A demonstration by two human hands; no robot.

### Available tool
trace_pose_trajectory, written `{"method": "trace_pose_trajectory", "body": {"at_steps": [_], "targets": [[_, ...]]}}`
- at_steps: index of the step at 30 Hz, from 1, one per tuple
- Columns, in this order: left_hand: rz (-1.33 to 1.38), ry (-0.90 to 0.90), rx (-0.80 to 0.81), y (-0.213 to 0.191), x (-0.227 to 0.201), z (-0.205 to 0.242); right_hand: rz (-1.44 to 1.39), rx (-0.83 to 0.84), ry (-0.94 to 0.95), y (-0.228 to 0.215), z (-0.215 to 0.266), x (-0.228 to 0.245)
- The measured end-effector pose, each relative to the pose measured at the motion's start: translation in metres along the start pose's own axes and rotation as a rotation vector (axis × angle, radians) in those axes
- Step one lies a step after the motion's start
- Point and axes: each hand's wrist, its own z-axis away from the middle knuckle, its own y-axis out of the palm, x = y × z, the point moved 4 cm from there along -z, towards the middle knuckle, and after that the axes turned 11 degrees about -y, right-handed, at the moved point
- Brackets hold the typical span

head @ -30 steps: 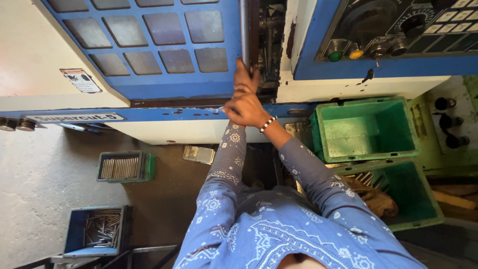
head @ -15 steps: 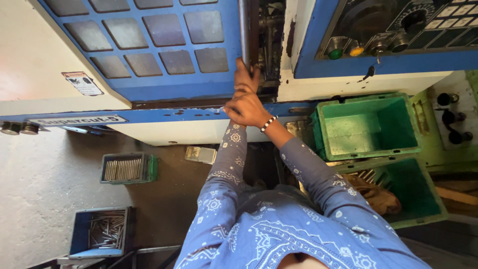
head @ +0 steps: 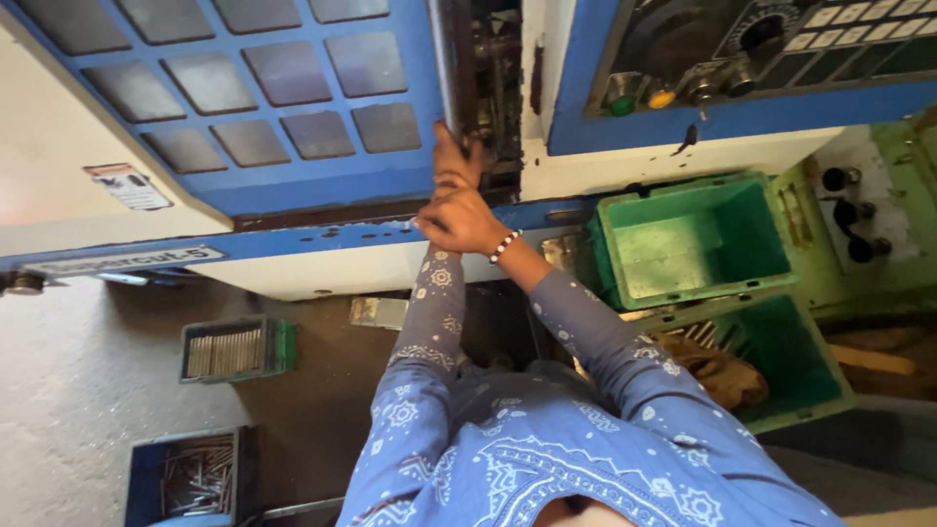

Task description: The person transfers metal rods from a blue bin into a green crate, then places them into a machine tray. They wipe the machine door with a cloth and handle small metal pieces.

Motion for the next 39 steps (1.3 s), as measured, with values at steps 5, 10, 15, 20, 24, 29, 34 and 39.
{"method": "trace_pose_trajectory", "body": {"at_steps": [5, 10, 15, 20, 24, 29, 34, 39], "targets": [[-0.086, -0.033, -0.008, -0.012, -0.004, 0.002, 0.035, -0.018, -0.016, 0.001, -0.001, 0.001], [-0.039, -0.015, 0.061, -0.006, -0.023, 0.009, 0.008, -0.045, -0.037, 0.001, -0.002, 0.003], [0.045, 0.011, 0.111, 0.004, -0.039, 0.009, 0.029, -0.027, 0.008, 0.001, -0.004, 0.008], [0.100, 0.004, 0.123, -0.013, -0.027, 0.001, 0.048, 0.012, 0.047, 0.004, -0.010, 0.011], [0.129, -0.031, 0.145, -0.030, -0.011, 0.009, 0.071, 0.009, 0.048, 0.008, -0.009, 0.013], [0.178, -0.036, 0.170, -0.029, -0.020, 0.007, 0.086, -0.029, 0.073, 0.010, -0.012, 0.013], [0.078, 0.151, -0.053, -0.033, -0.036, 0.013, 0.104, -0.024, 0.096, 0.013, -0.012, 0.011], [0.395, -0.221, 0.250, -0.018, -0.020, 0.012, 0.111, 0.026, 0.093, 0.017, -0.006, 0.009]]}}
